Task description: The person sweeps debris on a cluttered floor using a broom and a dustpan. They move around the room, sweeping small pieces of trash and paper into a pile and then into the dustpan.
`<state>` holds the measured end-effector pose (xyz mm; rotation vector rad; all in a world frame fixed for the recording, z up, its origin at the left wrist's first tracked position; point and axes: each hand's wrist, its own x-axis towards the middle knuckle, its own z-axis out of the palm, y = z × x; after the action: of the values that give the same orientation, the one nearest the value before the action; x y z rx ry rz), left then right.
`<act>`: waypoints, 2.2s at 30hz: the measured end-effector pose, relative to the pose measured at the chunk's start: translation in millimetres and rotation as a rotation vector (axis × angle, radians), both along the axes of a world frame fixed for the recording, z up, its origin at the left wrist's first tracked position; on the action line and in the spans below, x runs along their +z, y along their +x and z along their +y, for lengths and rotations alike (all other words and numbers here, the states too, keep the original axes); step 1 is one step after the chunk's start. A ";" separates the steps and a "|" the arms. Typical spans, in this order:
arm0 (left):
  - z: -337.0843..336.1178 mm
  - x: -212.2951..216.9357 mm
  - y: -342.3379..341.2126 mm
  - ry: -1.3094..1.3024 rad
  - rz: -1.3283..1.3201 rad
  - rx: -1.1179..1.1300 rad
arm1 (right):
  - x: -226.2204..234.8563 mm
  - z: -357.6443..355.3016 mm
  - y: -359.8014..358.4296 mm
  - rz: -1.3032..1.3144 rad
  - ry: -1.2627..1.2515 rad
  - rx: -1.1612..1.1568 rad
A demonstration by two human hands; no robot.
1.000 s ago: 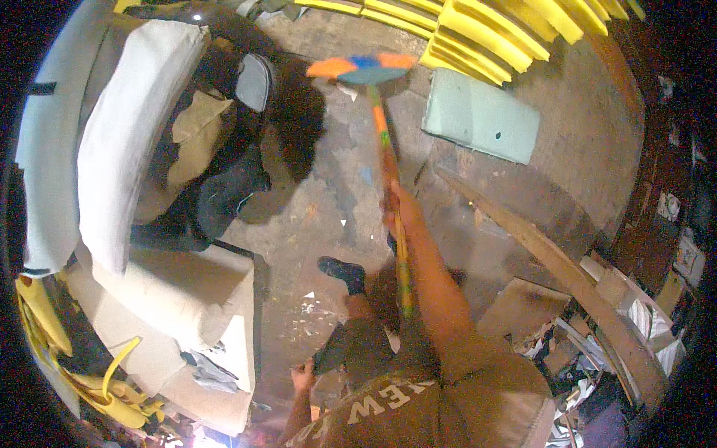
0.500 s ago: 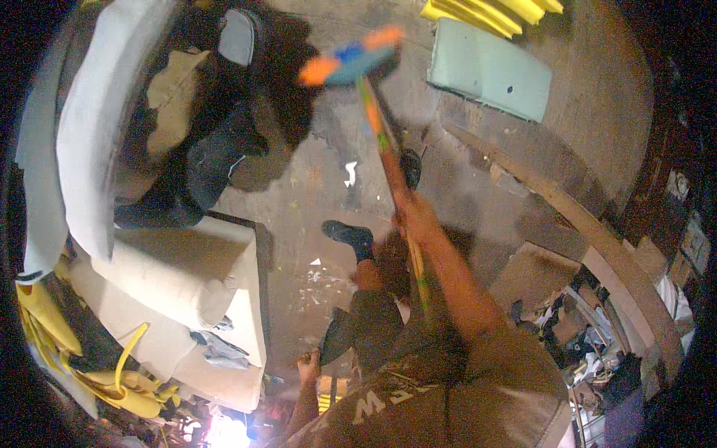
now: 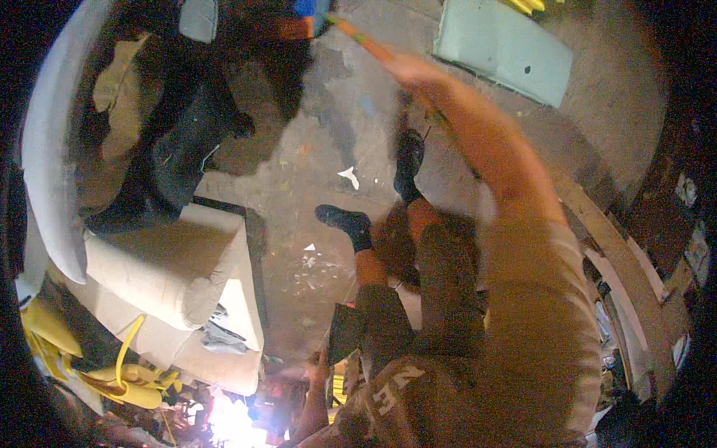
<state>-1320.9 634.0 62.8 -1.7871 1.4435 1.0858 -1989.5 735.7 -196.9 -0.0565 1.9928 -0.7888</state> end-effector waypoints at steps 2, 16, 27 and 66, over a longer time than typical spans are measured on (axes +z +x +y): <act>-0.8 -14.9 42.2 0.133 -0.120 -0.028 | 29.5 64.5 14.9 -0.096 -0.099 -0.185; -41.2 -2.3 11.4 -0.047 0.098 0.115 | -1.2 -17.8 192.0 -0.102 -0.147 0.305; -30.7 9.9 5.5 0.016 -0.035 0.066 | 141.5 111.8 242.2 -0.310 -0.124 -0.020; -145.0 25.7 49.2 -0.095 0.189 0.114 | 140.1 81.5 312.1 -0.343 0.082 -0.885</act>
<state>-1271.7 489.0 88.5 -1.8945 1.5419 1.2939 -1677.4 817.1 -56.8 0.9995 1.6749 -1.1578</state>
